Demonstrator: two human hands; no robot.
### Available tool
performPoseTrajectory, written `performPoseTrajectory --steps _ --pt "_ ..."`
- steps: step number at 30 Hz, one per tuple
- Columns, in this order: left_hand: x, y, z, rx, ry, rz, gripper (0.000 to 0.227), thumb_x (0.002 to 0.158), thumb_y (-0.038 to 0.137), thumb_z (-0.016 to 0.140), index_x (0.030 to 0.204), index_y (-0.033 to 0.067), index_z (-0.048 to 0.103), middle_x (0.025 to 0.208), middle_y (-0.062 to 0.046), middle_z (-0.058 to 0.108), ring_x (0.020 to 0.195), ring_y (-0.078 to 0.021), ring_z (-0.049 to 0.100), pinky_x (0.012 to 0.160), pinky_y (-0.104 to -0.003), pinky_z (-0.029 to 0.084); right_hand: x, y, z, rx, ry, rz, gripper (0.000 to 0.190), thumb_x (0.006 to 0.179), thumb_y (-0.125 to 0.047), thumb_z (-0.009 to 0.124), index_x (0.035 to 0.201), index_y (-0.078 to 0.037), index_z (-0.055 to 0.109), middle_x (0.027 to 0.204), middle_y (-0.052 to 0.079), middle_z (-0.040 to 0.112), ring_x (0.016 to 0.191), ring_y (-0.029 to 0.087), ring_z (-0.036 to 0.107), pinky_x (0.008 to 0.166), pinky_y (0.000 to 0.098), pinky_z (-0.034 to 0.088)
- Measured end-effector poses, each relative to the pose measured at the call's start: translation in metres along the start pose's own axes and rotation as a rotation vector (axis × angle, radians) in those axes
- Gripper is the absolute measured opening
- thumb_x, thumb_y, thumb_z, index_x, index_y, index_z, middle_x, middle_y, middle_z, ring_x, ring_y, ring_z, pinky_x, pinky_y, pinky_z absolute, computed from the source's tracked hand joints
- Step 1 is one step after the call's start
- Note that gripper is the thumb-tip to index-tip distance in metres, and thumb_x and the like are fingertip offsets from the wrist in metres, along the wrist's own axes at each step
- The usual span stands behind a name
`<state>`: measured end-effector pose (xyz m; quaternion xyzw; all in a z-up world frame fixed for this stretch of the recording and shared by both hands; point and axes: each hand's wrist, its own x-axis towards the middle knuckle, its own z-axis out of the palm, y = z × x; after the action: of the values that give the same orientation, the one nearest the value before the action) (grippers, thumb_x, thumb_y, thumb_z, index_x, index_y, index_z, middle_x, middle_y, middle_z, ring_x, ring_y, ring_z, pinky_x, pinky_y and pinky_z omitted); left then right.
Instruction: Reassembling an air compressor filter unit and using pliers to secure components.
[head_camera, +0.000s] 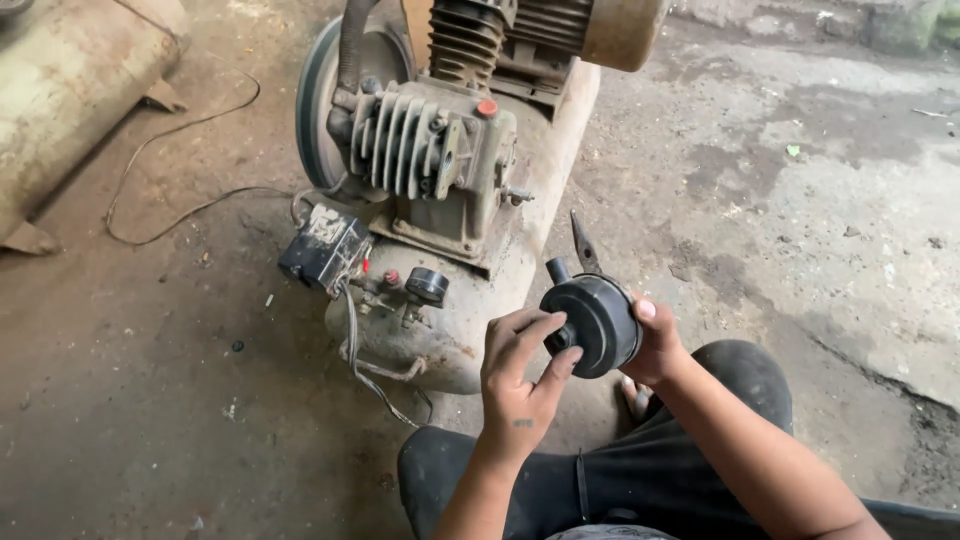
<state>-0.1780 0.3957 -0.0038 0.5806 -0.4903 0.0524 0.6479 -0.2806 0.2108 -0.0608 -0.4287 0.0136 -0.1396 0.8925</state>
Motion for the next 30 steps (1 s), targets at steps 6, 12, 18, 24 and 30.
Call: performPoseTrajectory --steps 6,12,18,24,30 --pt "-0.018 -0.013 0.03 -0.432 -0.079 -0.224 0.114 0.082 0.063 0.075 0.16 0.0087 0.012 0.17 -0.017 0.011 0.159 -0.0319 0.02 0.128 -0.048 0.027 -0.007 0.001 0.003 0.004 -0.052 -0.209 0.073 0.087 -0.049 0.08 0.128 0.008 0.058 0.102 0.02 0.074 0.086 0.031 0.072 0.076 0.0394 0.059" --pt "-0.017 -0.021 0.04 -0.447 -0.068 -0.202 0.11 0.078 0.053 0.083 0.158 0.0083 0.022 0.165 -0.018 0.027 0.157 -0.0344 0.028 0.132 -0.05 0.024 -0.021 0.004 -0.004 -0.427 0.134 -0.281 0.076 0.075 -0.067 0.084 0.108 0.0 0.068 0.092 0.006 0.073 0.081 0.015 0.066 0.07 0.0268 0.05" --pt "-0.001 -0.02 0.045 -0.579 -0.063 -0.28 0.1 0.08 0.027 0.086 0.156 0.0082 0.025 0.154 -0.019 0.043 0.143 -0.0311 0.049 0.124 -0.042 0.038 -0.034 -0.006 -0.009 -0.455 0.144 -0.317 0.042 0.085 -0.043 0.08 0.092 -0.005 0.062 0.078 0.0 0.058 0.069 0.013 0.056 0.065 0.0271 0.047" --pt "0.006 -0.054 0.03 0.575 0.347 0.243 0.083 0.073 0.019 0.087 0.139 -0.0073 0.045 0.139 -0.032 0.056 0.123 -0.0436 0.062 0.098 -0.051 0.053 -0.053 -0.006 0.017 -0.307 0.412 -0.265 0.03 0.094 -0.015 0.068 0.069 0.001 0.06 0.055 0.019 0.062 0.051 0.028 0.068 0.05 0.0343 0.057" --pt "0.002 -0.057 0.032 0.554 0.194 0.211 0.082 0.093 0.025 0.084 0.149 0.0024 0.028 0.148 -0.031 0.039 0.139 -0.0477 0.049 0.119 -0.058 0.048 -0.057 -0.004 0.036 -0.07 -0.125 0.208 0.044 0.1 -0.028 0.06 0.089 0.013 0.07 0.112 0.039 0.074 0.094 0.046 0.078 0.079 0.0488 0.064"
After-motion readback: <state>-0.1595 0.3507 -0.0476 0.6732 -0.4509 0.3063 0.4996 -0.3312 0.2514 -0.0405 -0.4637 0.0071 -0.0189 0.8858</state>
